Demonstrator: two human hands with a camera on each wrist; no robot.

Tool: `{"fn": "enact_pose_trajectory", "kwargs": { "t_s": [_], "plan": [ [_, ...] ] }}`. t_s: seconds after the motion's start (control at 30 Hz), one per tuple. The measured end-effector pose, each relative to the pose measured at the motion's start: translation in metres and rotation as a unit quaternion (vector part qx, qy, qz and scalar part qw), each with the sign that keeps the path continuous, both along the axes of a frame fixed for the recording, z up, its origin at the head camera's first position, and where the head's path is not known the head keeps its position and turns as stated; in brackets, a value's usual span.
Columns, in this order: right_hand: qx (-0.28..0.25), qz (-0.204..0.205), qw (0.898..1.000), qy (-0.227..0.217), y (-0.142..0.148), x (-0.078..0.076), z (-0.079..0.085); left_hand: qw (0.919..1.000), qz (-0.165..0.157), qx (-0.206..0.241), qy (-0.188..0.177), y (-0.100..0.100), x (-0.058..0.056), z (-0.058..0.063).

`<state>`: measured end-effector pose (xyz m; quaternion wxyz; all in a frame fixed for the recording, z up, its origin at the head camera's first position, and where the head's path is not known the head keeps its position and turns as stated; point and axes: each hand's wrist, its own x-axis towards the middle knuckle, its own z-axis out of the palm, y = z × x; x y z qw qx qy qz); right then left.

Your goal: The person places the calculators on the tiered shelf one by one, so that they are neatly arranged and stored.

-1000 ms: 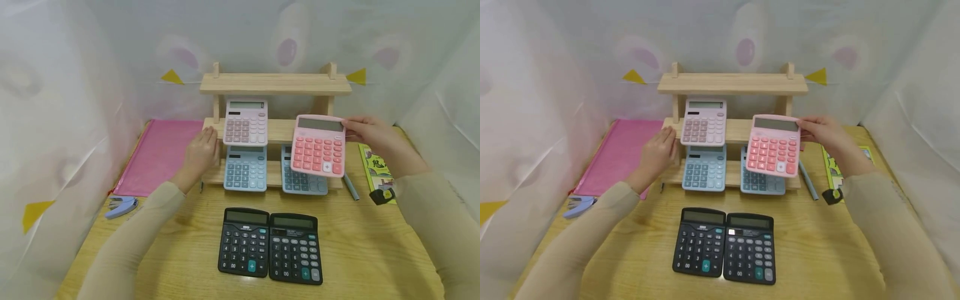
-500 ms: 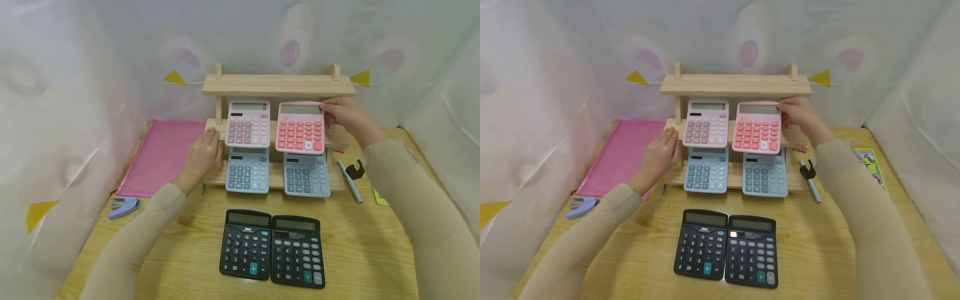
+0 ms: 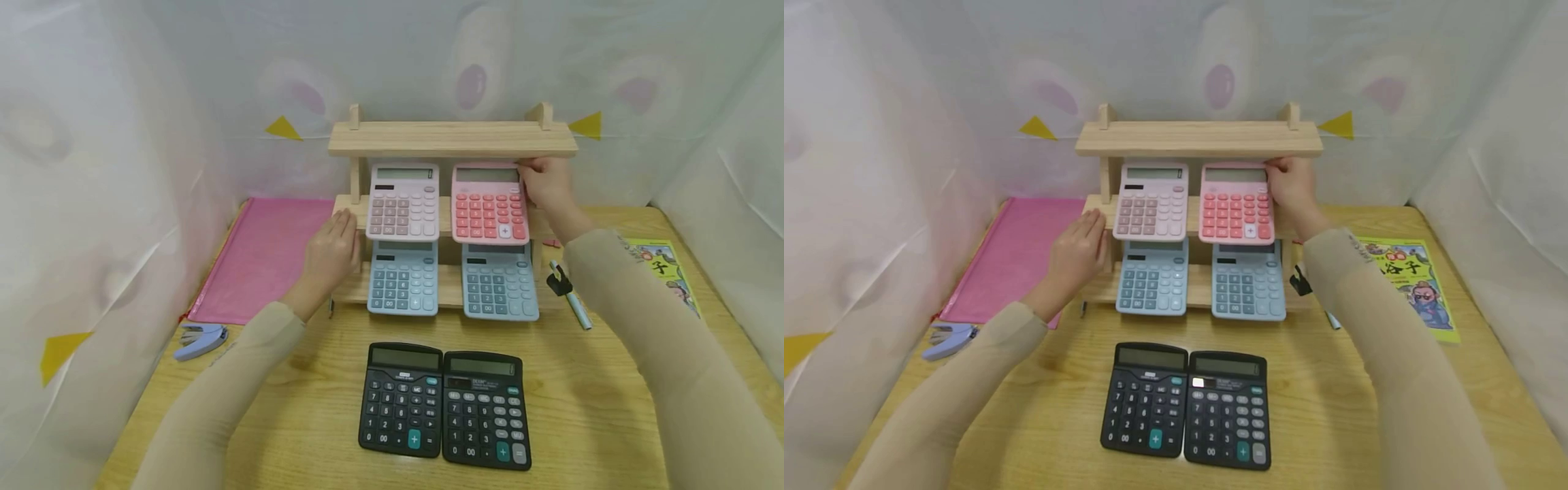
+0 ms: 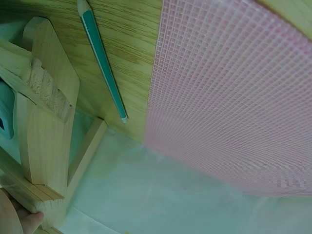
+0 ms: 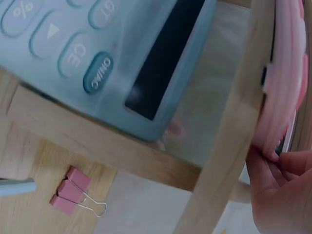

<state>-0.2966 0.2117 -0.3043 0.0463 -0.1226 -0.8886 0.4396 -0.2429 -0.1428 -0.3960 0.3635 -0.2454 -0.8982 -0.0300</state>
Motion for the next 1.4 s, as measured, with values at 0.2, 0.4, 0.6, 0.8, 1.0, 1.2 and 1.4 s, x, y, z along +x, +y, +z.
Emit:
{"fn": "enact_pose_trajectory", "kwargs": {
  "t_s": [0.2,0.4,0.6,0.8,1.0,1.2,1.4],
  "plan": [
    [-0.013,-0.036,0.998,0.041,-0.008,0.001,-0.004,1.0,0.002,0.0,-0.008,-0.001,0.001,0.0],
    [-0.014,-0.042,0.998,0.044,-0.011,0.0,-0.004,0.9999,-0.002,0.009,-0.01,-0.003,0.0,0.0],
    [-0.061,-0.014,0.998,0.026,-0.008,0.016,-0.005,0.9999,0.0,-0.004,-0.01,-0.002,-0.003,-0.001],
    [-0.066,0.063,0.991,0.097,0.005,0.067,-0.016,1.0,-0.003,-0.001,-0.002,-0.002,-0.007,-0.001],
    [0.083,0.177,0.976,0.099,0.018,0.141,-0.042,1.0,0.004,-0.003,-0.008,-0.005,-0.01,-0.001],
    [0.102,0.334,0.934,-0.076,0.034,0.184,-0.077,0.9998,0.009,-0.004,-0.017,-0.008,-0.011,-0.002],
    [-0.014,0.353,0.916,-0.192,0.043,0.2,-0.106,0.9999,0.007,-0.003,-0.01,-0.011,-0.012,-0.002]
  ]
}}
